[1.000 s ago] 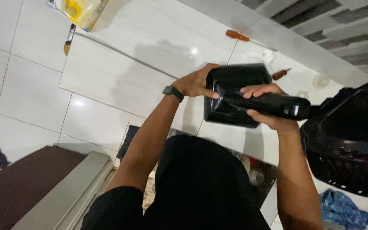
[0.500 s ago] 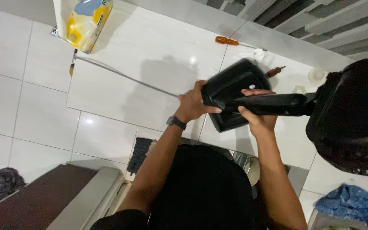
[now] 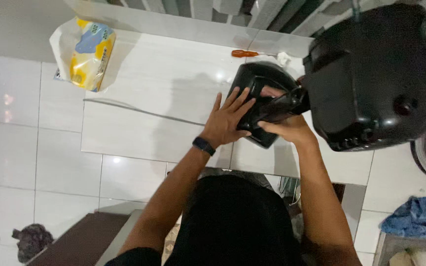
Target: The person assembles a black table fan by attaching the base, motor housing, front grille, fan blades, and rear grille. They secure the components by hand and then plug the fan into a wall outlet.
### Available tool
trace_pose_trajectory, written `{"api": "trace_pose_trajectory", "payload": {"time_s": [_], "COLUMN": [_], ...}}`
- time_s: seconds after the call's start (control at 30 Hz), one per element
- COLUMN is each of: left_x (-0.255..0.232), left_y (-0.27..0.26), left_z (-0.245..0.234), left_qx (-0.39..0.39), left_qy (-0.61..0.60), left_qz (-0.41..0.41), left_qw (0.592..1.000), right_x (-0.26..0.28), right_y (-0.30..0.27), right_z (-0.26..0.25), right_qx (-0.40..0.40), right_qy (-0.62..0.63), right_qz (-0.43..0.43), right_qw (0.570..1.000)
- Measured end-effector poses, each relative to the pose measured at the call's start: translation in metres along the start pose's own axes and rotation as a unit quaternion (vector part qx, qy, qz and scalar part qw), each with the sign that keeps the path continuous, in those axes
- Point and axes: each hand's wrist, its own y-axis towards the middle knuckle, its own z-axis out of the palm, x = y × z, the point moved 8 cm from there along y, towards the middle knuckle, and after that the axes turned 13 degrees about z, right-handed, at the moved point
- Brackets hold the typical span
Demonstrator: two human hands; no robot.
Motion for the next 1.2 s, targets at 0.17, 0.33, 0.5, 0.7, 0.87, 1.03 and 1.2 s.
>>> {"api": "trace_pose_trajectory", "payload": {"time_s": [0.17,0.33,0.5,0.7,0.87,1.03,1.2], "left_x": [0.022,0.023,0.026,0.028,0.024,0.029,0.024], "left_y": [0.032,0.053,0.063,0.059,0.057,0.055,0.070], "left_z": [0.017,0.017,0.024,0.031,0.028,0.016,-0.004], "left_qx": [0.182,0.250,0.255,0.206,0.143,0.211,0.290], "left_qy": [0.006,0.034,0.055,0.035,0.035,0.034,0.117], "left_qz": [-0.012,0.003,0.007,0.020,0.025,-0.069,-0.074], "left_qw": [0.983,0.968,0.965,0.978,0.989,0.974,0.947], "right_x": [-0.017,-0.011,-0.023,-0.035,-0.044,-0.064,-0.077], "right_y": [-0.017,-0.019,-0.013,-0.015,-0.020,0.004,0.022], "right_z": [0.002,-0.006,-0.017,-0.017,-0.019,-0.024,-0.031], "right_qx": [-0.090,-0.110,-0.139,-0.160,-0.141,-0.051,-0.007], "right_qy": [-0.444,-0.366,-0.274,-0.339,-0.259,-0.236,-0.213], "right_qz": [0.086,0.020,-0.014,0.041,0.086,0.139,0.175], "right_qw": [0.887,0.924,0.952,0.926,0.952,0.960,0.961]}}
